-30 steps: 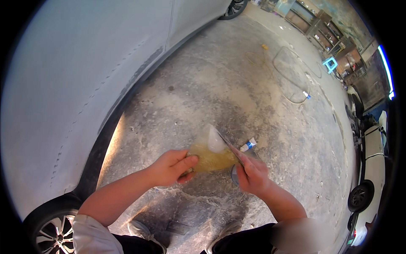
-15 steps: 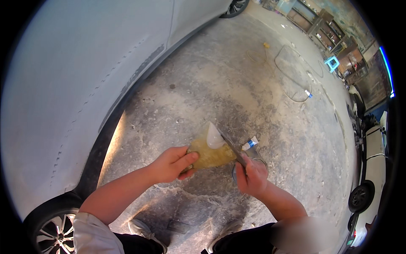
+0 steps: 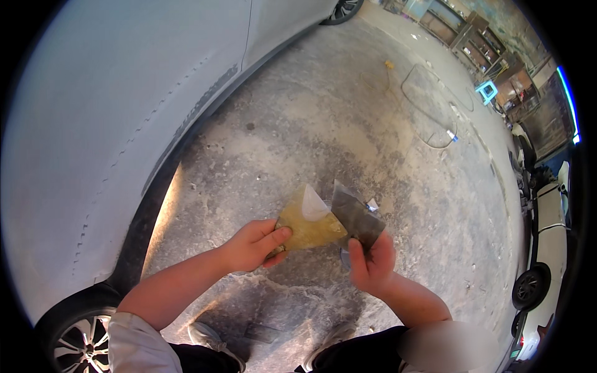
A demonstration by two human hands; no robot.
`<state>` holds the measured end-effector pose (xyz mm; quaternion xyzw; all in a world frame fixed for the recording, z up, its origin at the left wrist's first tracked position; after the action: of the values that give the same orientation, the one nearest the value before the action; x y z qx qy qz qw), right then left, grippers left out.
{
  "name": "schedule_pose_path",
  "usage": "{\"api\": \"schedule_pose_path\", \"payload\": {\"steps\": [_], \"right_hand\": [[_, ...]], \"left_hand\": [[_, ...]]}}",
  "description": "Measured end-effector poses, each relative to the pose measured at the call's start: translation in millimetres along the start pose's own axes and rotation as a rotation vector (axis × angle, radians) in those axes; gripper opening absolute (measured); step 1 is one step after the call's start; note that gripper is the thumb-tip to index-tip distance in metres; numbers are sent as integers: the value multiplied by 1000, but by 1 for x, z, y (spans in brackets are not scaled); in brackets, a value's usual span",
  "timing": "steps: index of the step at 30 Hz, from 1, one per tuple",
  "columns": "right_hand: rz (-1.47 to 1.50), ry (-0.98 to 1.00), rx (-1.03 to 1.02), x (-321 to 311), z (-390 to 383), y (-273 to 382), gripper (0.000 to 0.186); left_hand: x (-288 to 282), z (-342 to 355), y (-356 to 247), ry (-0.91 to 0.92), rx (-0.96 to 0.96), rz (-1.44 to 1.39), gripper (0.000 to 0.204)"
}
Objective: The person prepares a body filler mixture by scooping a grey substance from a can onto a putty knife and adding a yellow hardener from a tube. They mix the two components together on the blade of the putty knife. The person then applies the mixed filler to a damaged area on the side panel of a white car using the putty knife.
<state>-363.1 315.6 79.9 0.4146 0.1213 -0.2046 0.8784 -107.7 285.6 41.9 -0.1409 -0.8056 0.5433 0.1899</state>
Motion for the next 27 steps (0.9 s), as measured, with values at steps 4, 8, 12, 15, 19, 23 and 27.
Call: {"api": "schedule_pose_path", "payload": {"steps": [4,8,12,15,19,23,27], "right_hand": [[-193,86,-201,2,-7,2,35],[-181,69,-345,4,-8,-9,37],[-205,166,-173,2,-5,-13,35],[-194,-2,-41,1,-7,-18,35],[-257,155,-220,-5,-3,-2,39],[-203,253,18,2,-1,-8,42],[-221,227,-13,-1,1,-1,41]], "left_hand": [[0,0,-3,14,24,8,40],[-5,-5,-10,-44,-2,16,41],[-17,-7,-18,-107,-22,42,41],[-21,-10,-24,-117,-32,54,41],[-16,-6,-11,-54,55,38,42],[-16,-7,-22,-145,15,104,40],[-20,-5,-18,-122,77,215,40]]}}
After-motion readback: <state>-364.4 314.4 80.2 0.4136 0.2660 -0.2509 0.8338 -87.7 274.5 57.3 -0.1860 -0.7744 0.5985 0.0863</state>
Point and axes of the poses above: each hand's wrist, its own z-axis towards the middle knuckle, its own x-axis out of the palm, y = z × x, the point moved 1 cm from there along z, towards the middle knuckle, and after that the axes turned 13 degrees about -y, right-handed, at the moved point
